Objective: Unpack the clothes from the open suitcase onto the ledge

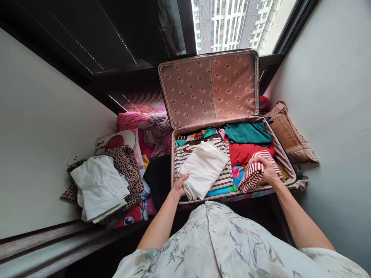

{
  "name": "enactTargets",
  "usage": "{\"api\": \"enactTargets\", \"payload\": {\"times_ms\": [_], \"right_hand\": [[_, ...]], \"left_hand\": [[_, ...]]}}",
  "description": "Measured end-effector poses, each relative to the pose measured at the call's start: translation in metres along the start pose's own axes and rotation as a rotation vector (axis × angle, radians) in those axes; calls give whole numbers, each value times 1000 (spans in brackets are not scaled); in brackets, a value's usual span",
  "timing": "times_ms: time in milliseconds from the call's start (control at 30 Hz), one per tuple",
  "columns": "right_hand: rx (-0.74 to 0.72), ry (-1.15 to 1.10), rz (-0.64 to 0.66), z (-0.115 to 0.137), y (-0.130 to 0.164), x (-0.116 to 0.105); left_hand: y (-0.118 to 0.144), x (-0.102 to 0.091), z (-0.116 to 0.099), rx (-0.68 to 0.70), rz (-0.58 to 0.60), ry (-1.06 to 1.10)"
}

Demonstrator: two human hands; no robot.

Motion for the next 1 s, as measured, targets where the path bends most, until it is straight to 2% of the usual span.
{"api": "enactTargets", "payload": {"times_ms": [67,100,200,233,300,333,400,467,567,700,833,900,1000], "right_hand": [[-89,90,152,35,-3,35],[-160,186,254,53,-4,65],[-403,648,591,89,6,186],[-477,736,697,93,13,228],[-546,734,780,94,22,294],[-548,724,789,89,25,316],[-482,652,741,74,25,334],[-419,586,691,58,21,323],[-367,542,579,45,-2,272],[-253,547,275,38,-73,184],[-40,521,-21,12,-146,115],[68,439,-131,-5,-167,93],[96,326,-164,-20,-183,80]], "left_hand": [[-1,-1,0,-10,5,8],[0,-1,0,-17,10,11],[5,5,-1,-24,91,38],[9,8,-2,-15,138,51],[16,14,-4,17,231,72],[20,16,-4,32,262,74],[25,18,-2,49,282,49],[27,18,2,55,268,-3],[25,17,5,66,204,-51],[22,12,5,56,134,-30],[23,8,4,50,119,-25],[23,8,4,52,119,-27],[24,7,3,64,104,-17]]}}
Point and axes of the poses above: each hand's wrist, its own y-axis away from the middle knuckle, its own x-axis out of the palm, z = x × y, the point moved 7 cm from there along -y, towards the middle knuckle, and after that the axes turned 3 degrees about x, right-handed, at the moved point
